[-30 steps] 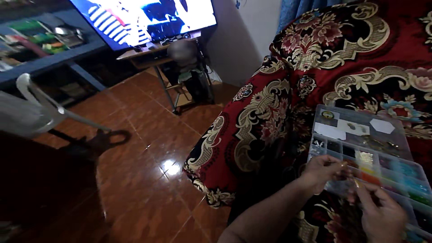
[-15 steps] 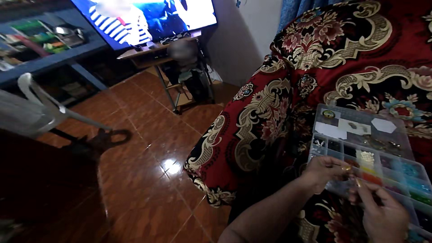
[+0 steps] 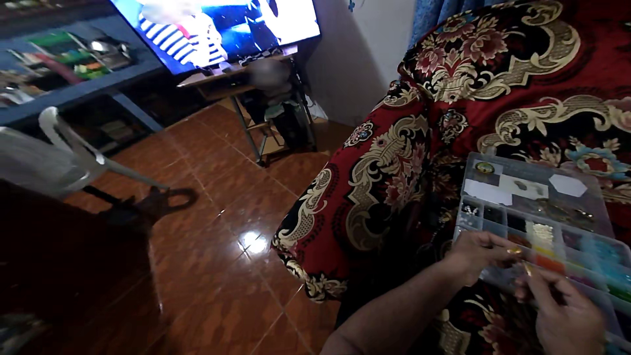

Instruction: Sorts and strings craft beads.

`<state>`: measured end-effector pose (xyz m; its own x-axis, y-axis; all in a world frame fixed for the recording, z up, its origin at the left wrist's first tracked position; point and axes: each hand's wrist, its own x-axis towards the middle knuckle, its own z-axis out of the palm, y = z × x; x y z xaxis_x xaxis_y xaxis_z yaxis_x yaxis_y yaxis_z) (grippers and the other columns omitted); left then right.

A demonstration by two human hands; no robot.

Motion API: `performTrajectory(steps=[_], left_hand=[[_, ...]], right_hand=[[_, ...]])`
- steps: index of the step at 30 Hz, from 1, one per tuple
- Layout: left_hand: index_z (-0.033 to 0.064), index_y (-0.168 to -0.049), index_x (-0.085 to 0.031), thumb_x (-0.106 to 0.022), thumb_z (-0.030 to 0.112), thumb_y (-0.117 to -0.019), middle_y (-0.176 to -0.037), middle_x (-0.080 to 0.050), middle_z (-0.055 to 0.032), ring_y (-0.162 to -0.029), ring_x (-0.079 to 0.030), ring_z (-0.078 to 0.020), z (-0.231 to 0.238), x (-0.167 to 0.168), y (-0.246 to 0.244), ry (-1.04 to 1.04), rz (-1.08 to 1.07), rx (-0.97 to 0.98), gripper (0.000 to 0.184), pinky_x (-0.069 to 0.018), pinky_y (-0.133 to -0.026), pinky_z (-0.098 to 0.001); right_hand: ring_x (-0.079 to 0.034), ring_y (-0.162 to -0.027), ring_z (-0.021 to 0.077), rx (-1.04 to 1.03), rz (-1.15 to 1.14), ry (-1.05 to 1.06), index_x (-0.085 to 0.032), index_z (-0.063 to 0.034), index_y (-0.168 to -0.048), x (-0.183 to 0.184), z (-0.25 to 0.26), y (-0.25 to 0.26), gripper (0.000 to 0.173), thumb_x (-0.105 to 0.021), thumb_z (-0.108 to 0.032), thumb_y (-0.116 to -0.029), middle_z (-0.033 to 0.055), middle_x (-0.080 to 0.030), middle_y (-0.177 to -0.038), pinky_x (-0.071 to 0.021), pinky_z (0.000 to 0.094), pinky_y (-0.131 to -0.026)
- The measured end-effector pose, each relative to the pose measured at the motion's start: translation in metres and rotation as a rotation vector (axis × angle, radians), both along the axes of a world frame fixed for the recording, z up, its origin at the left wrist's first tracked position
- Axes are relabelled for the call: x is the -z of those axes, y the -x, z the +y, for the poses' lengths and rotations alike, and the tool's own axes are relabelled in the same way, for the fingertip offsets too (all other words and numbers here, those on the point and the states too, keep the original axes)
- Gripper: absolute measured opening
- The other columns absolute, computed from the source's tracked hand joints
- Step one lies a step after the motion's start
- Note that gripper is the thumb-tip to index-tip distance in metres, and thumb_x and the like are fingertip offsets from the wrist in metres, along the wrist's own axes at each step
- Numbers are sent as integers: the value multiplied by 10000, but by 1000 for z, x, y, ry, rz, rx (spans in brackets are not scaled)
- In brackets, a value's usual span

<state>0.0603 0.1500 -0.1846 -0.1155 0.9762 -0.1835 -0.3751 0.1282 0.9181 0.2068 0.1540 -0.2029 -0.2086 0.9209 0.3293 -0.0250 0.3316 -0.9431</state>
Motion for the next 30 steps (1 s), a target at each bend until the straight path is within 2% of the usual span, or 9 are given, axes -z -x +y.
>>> performTrajectory(steps=[6,10,14,17,19,23,30], left_hand=[[-48,-1097,-659,-600,-38,-978,-941,-687,-43,-798,-647,-85,1,0,-1,25,-7,16,133,-565,-777,-279],[-54,-1152,-633,-593,-60,-974,-973,-673,-58,-825,-643,-98,0,-5,-3,55,-1,29,183,-562,-796,-295],[-37,-1183,-623,-574,-1,-1006,-981,-674,-45,-833,-648,-95,-2,-10,-6,100,-24,44,187,-565,-811,-300],[10,-1161,-628,-539,75,-1042,-925,-672,-3,-783,-644,-76,-3,-11,-9,131,-91,65,162,-561,-759,-272],[33,-1188,-620,-503,130,-1069,-919,-680,1,-760,-649,-77,-4,-10,-10,160,-158,96,193,-562,-723,-262],[77,-1145,-609,-426,201,-1100,-893,-669,13,-706,-633,-65,-3,-2,-8,152,-226,164,226,-551,-645,-234],[96,-1081,-615,-389,185,-1105,-843,-676,19,-693,-646,-69,-4,0,-3,140,-252,223,244,-565,-642,-242]], right_hand=[[-619,-577,-43,-12,36,7,-643,-16,-912,3,1,-1,113,-536,-1,-945,-125,-648,-716,-565,153,-553],[-615,-577,-50,-10,38,-2,-643,-22,-914,4,3,-2,111,-538,-6,-946,-131,-646,-717,-560,144,-553],[-609,-590,-60,20,-5,-30,-655,19,-929,3,2,-2,120,-561,-50,-959,-102,-648,-732,-557,136,-564],[-609,-568,-47,52,3,-50,-680,8,-924,5,1,0,127,-597,-86,-945,-87,-667,-719,-553,143,-537],[-615,-562,-30,67,10,-46,-694,10,-929,3,0,0,132,-608,-90,-940,-72,-677,-721,-558,157,-533],[-620,-553,-10,71,12,-23,-706,8,-933,3,0,2,137,-607,-88,-941,-52,-682,-706,-559,167,-524],[-621,-543,5,68,51,19,-699,16,-917,-1,-4,5,114,-605,-45,-930,-40,-679,-688,-558,175,-523]])
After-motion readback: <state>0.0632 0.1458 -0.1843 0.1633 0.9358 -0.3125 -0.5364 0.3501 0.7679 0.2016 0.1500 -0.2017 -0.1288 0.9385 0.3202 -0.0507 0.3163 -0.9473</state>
